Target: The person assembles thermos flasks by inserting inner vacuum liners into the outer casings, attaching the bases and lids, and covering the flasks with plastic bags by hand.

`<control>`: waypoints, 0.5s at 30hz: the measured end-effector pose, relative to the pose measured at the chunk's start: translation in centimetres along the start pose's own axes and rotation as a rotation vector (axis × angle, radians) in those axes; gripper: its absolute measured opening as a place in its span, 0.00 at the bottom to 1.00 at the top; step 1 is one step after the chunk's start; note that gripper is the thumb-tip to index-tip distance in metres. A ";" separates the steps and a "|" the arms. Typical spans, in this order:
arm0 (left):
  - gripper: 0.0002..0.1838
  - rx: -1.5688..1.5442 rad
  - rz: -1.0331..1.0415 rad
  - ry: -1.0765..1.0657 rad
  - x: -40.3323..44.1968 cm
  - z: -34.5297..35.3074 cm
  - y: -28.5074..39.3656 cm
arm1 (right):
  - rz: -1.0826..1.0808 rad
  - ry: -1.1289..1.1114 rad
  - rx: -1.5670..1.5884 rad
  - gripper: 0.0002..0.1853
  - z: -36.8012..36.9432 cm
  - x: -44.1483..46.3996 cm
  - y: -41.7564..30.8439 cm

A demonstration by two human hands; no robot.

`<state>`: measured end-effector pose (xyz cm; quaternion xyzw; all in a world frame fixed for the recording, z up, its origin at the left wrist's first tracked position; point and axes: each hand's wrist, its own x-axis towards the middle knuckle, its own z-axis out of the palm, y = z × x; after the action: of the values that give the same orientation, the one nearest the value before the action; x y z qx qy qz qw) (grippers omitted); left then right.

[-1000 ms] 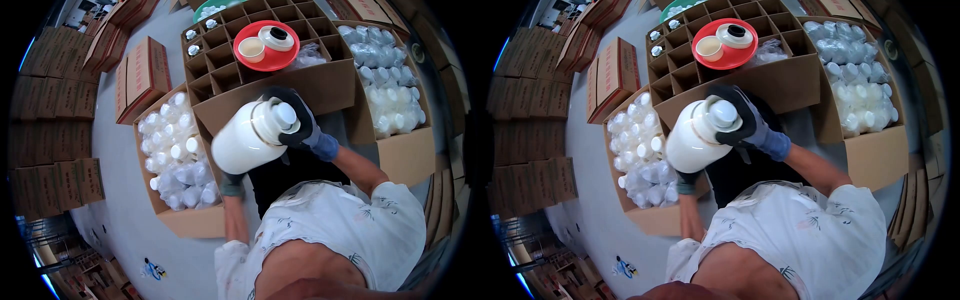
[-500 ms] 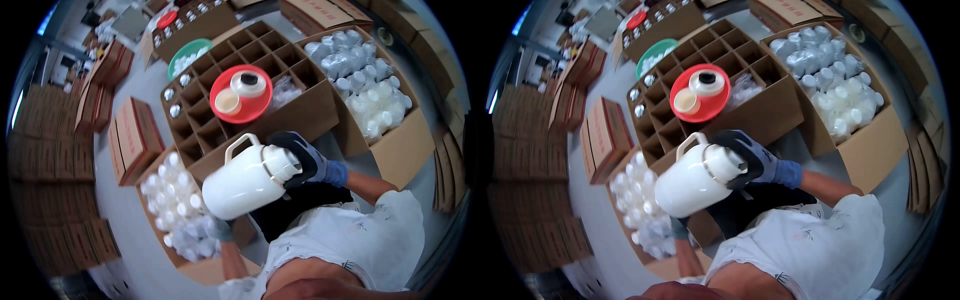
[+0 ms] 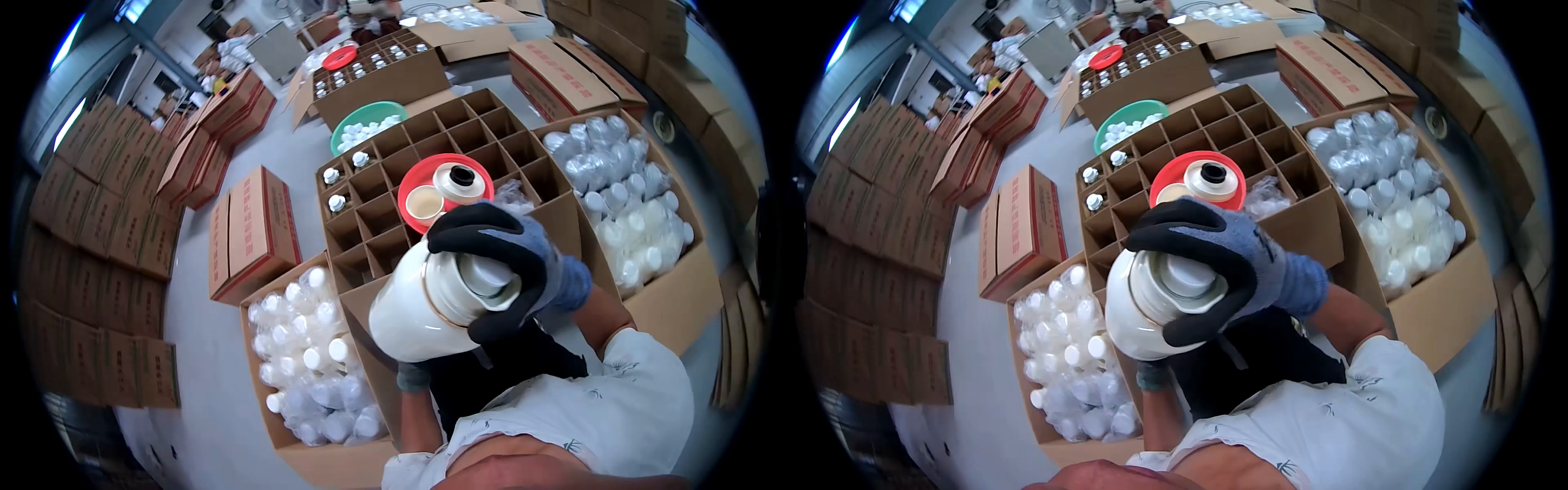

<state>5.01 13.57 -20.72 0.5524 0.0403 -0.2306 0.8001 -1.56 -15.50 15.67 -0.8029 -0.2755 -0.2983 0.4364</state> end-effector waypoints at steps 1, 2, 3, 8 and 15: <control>0.31 0.000 0.003 -0.007 0.7 0.5 -0.4 | -0.027 -0.084 -0.025 0.36 -0.4 0.6 -0.1; 0.31 -0.006 0.007 -0.011 1.4 0.8 -0.7 | -0.042 -0.092 -0.070 0.37 -0.1 1.2 -0.1; 0.31 -0.010 0.008 -0.015 2.1 1.1 -1.1 | -0.017 -0.058 -0.097 0.38 0.5 1.7 -0.1; 0.31 -0.026 0.000 -0.036 4.8 1.4 -2.0 | 0.066 0.095 -0.265 0.35 6.2 2.0 2.9; 0.31 -0.015 -0.036 -0.069 6.3 0.9 -2.5 | 0.170 0.010 -0.036 0.30 10.2 4.3 5.7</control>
<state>9.35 10.01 -24.55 0.5373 0.0242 -0.2634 0.8008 7.74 -8.61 11.19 -0.8296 -0.1988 -0.2691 0.4471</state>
